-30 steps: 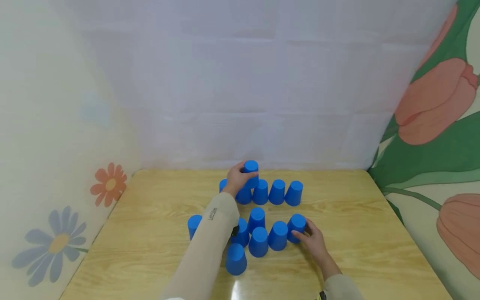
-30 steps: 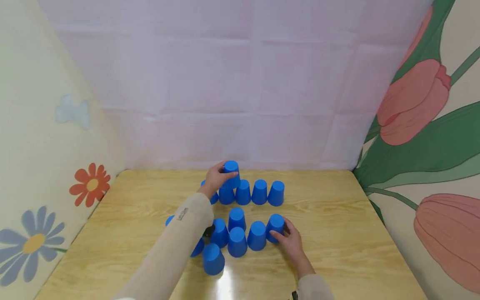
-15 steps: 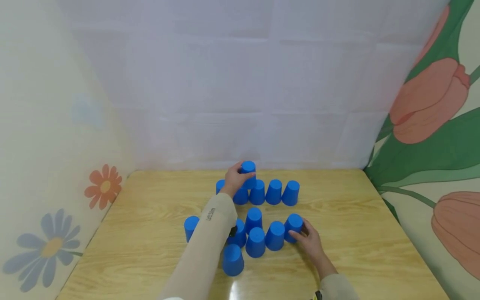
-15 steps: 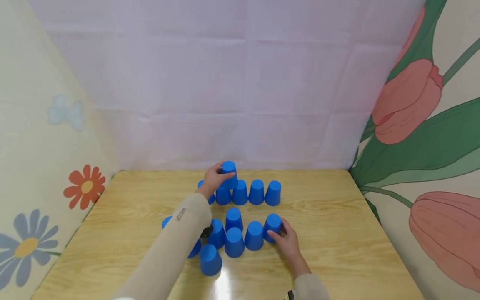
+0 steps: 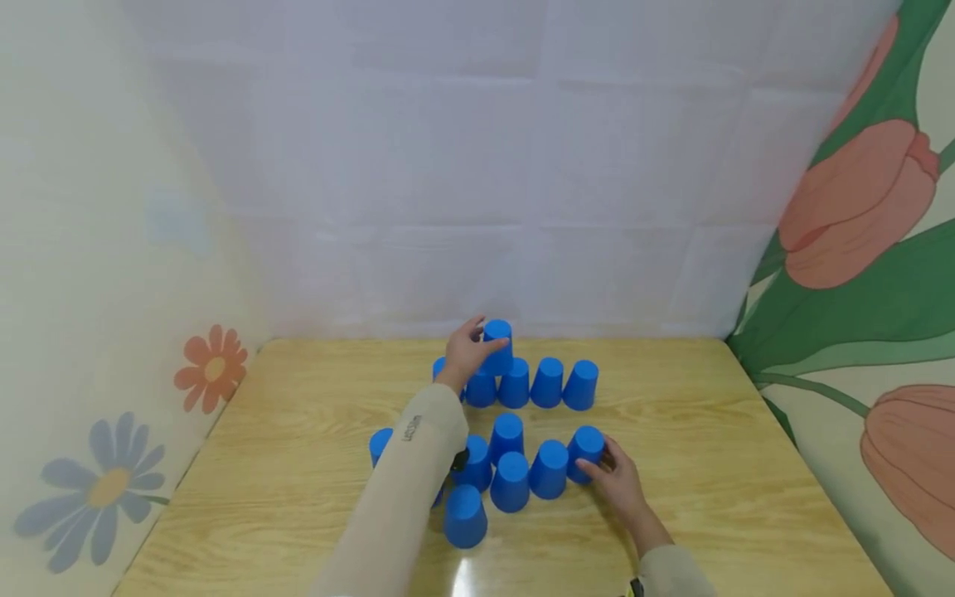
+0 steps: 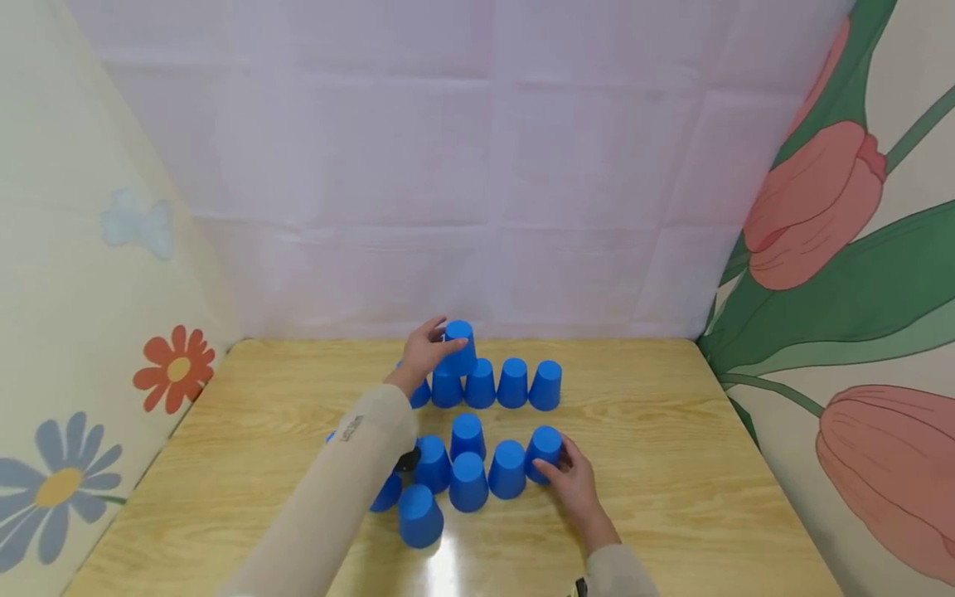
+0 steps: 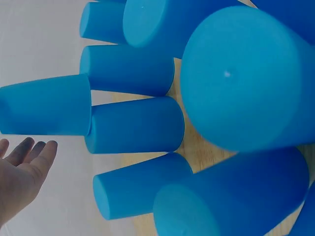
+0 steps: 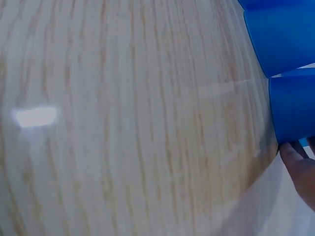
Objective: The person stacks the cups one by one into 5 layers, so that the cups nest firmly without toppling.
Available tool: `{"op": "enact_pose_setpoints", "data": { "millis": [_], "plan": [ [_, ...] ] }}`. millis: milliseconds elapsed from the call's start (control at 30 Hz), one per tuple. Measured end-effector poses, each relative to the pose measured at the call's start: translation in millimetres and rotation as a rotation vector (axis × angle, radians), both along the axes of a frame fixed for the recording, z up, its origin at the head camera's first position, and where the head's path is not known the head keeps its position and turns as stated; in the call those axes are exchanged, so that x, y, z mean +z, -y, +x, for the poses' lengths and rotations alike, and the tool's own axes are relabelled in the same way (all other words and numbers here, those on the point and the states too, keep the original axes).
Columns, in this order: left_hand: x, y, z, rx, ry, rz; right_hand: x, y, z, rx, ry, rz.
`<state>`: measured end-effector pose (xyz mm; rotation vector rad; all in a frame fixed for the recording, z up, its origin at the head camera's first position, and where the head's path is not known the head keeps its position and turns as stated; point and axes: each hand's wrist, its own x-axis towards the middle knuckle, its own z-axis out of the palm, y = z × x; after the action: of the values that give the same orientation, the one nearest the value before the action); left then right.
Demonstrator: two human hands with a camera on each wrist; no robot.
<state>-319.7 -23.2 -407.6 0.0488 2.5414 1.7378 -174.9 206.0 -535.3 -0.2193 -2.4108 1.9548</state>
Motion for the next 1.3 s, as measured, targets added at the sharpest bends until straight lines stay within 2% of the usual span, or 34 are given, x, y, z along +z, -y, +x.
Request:
{"op": "enact_pose_setpoints", "data": {
  "millis": [167,433,533,733,900,1133,1300],
  "plan": [
    [5.2,9.9,7.5,0.008,-0.011,0.008,2.7,1.1,1.2,0.003,0.013,0.013],
    [0.4,28.7,11.0,-0.023,0.034,0.022,7.8,2.3,1.6,0.024,-0.014,0.025],
    [1.3,33.7,15.8,-0.034,0.026,0.013,9.4,2.1,2.0,0.034,-0.022,0.04],
    [2.0,44.6,29.0,-0.051,-0.013,-0.012,14.0,-1.8,1.0,0.055,-0.021,0.073],
    [-1.6,55.3,40.2,-0.066,-0.038,-0.018,25.7,-3.6,-5.2,0.096,-0.07,0.078],
    [-4.4,67.4,60.1,-0.07,-0.064,0.061,50.6,-3.9,-17.3,0.138,-0.122,0.122],
    [-5.0,71.5,80.6,-0.1,-0.084,0.109,63.4,-1.9,-26.8,0.16,-0.155,0.131]
  ]
}}
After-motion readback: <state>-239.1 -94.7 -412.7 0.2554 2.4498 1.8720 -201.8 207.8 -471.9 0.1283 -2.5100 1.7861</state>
